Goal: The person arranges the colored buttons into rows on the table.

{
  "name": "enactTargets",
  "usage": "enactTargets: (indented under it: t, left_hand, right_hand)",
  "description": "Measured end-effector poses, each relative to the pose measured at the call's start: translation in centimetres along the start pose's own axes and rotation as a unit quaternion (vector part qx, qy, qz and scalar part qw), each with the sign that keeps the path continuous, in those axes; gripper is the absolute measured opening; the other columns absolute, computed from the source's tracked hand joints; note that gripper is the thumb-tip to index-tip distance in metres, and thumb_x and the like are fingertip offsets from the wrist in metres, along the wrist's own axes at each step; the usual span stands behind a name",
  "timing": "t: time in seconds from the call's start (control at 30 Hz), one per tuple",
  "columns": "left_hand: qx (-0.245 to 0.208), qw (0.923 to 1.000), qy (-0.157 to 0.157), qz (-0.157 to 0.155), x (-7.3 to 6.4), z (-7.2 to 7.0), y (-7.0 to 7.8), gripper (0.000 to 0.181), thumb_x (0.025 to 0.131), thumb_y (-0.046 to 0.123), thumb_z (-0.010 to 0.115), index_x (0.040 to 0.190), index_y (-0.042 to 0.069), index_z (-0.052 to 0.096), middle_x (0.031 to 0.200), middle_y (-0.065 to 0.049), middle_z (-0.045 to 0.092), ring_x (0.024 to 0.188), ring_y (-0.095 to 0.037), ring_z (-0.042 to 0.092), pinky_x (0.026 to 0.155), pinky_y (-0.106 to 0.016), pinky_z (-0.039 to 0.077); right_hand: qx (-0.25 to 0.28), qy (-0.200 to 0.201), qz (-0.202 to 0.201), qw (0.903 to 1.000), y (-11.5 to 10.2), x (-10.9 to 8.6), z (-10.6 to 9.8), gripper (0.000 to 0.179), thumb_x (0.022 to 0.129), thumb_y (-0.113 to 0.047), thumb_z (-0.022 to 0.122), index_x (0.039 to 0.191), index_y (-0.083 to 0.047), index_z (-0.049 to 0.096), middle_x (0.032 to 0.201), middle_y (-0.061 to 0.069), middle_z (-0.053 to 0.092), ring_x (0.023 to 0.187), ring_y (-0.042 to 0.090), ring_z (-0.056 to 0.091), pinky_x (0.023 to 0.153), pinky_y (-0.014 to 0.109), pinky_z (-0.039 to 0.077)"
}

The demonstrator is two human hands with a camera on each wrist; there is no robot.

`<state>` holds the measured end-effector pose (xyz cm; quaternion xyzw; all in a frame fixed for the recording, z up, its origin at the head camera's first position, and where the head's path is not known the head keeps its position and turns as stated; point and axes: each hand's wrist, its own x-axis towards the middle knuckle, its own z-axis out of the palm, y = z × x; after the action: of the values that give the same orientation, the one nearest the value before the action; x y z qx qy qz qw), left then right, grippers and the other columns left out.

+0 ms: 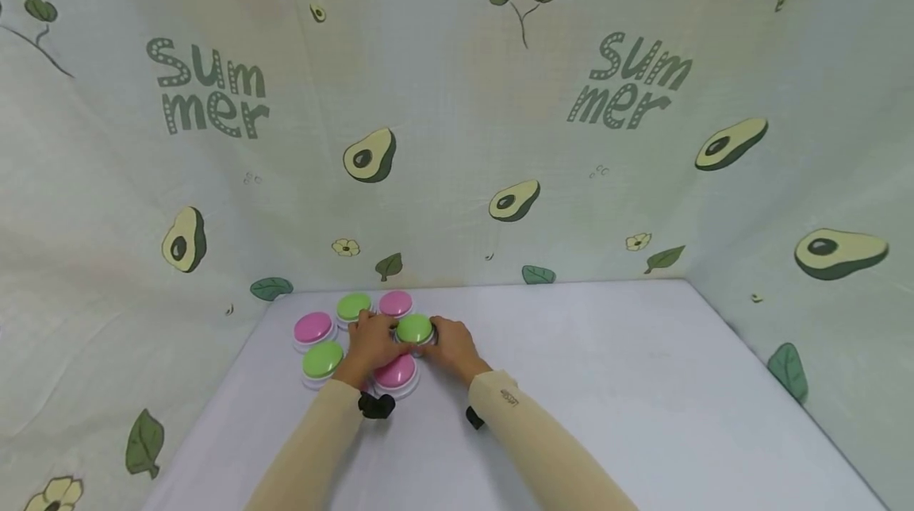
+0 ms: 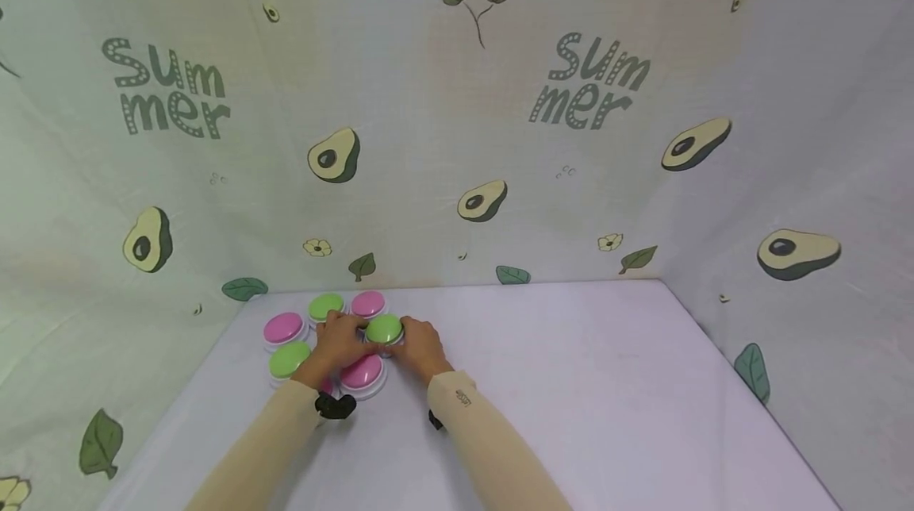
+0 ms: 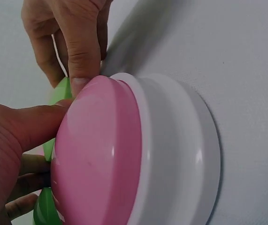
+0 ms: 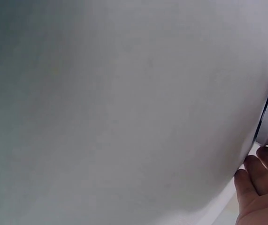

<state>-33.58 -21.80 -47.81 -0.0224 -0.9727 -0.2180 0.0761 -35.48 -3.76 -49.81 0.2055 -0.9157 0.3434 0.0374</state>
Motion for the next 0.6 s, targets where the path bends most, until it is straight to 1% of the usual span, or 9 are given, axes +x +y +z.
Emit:
enactTargets:
  t: [0.1, 0.2, 0.3, 0.4, 0.53, 0.6]
  left_hand:
    - [-0.003, 1.0, 0.002, -0.001, 0.02, 0.04, -0.1, 0.071, 0.076, 0.046, 0.092, 0.126, 0.0, 0.074, 0.121, -0.019, 0.071, 0.124, -0.042, 0.046, 0.106, -0.064, 0.035]
    - [-0.004, 1.0, 0.0, 0.0, 0.2, 0.14, -0.2, 0.072, 0.075, 0.048, 0.093, 0.125, 0.0, 0.075, 0.121, -0.019, 0.072, 0.124, -0.043, 0.048, 0.109, -0.067, 0.033]
    - [-0.003, 1.0, -0.002, -0.001, 0.42, 0.19, -0.27, 0.071, 0.075, 0.048, 0.093, 0.125, 0.001, 0.075, 0.121, -0.018, 0.072, 0.124, -0.043, 0.05, 0.113, -0.071, 0.031]
    - [-0.002, 1.0, 0.0, 0.003, 0.64, 0.17, -0.33, 0.068, 0.075, 0.044, 0.094, 0.125, 0.002, 0.076, 0.119, -0.018, 0.073, 0.122, -0.044, 0.051, 0.111, -0.072, 0.033]
    - [-0.008, 1.0, -0.001, 0.006, 0.81, 0.03, -0.19, 0.064, 0.075, 0.04, 0.094, 0.123, 0.001, 0.076, 0.118, -0.018, 0.074, 0.12, -0.043, 0.055, 0.111, -0.07, 0.035]
    - [-0.018, 0.9998, -0.002, 0.008, 0.79, -0.08, -0.05, 0.063, 0.075, 0.037, 0.095, 0.122, 0.0, 0.076, 0.117, -0.018, 0.074, 0.119, -0.042, 0.059, 0.11, -0.067, 0.04]
  right_hand:
    - [0.004, 0.001, 0.001, 1.0, 0.23, 0.07, 0.13, 0.054, 0.09, -0.029, 0.084, 0.129, 0.004, 0.067, 0.123, 0.02, 0.073, 0.119, 0.037, 0.067, 0.108, 0.05, 0.052]
    - [0.003, 0.002, 0.002, 1.0, 0.35, 0.24, 0.11, 0.054, 0.089, -0.027, 0.084, 0.13, 0.004, 0.067, 0.125, 0.02, 0.072, 0.121, 0.038, 0.066, 0.109, 0.05, 0.052]
    - [0.016, 0.001, 0.011, 0.9998, 0.38, 0.46, -0.01, 0.055, 0.089, -0.024, 0.085, 0.133, 0.004, 0.066, 0.13, 0.02, 0.071, 0.125, 0.038, 0.064, 0.111, 0.05, 0.05]
    - [0.037, -0.001, 0.024, 0.999, 0.36, 0.6, -0.16, 0.057, 0.089, -0.023, 0.085, 0.135, 0.004, 0.065, 0.132, 0.02, 0.069, 0.129, 0.037, 0.062, 0.113, 0.049, 0.048]
    - [0.051, 0.005, 0.027, 0.9983, 0.33, 0.6, -0.39, 0.057, 0.087, -0.022, 0.088, 0.132, 0.004, 0.067, 0.129, 0.019, 0.071, 0.126, 0.037, 0.063, 0.112, 0.049, 0.05]
    - [0.052, 0.011, 0.027, 0.9982, 0.37, 0.59, -0.49, 0.055, 0.086, -0.022, 0.088, 0.13, 0.004, 0.068, 0.127, 0.018, 0.072, 0.125, 0.036, 0.064, 0.111, 0.049, 0.05]
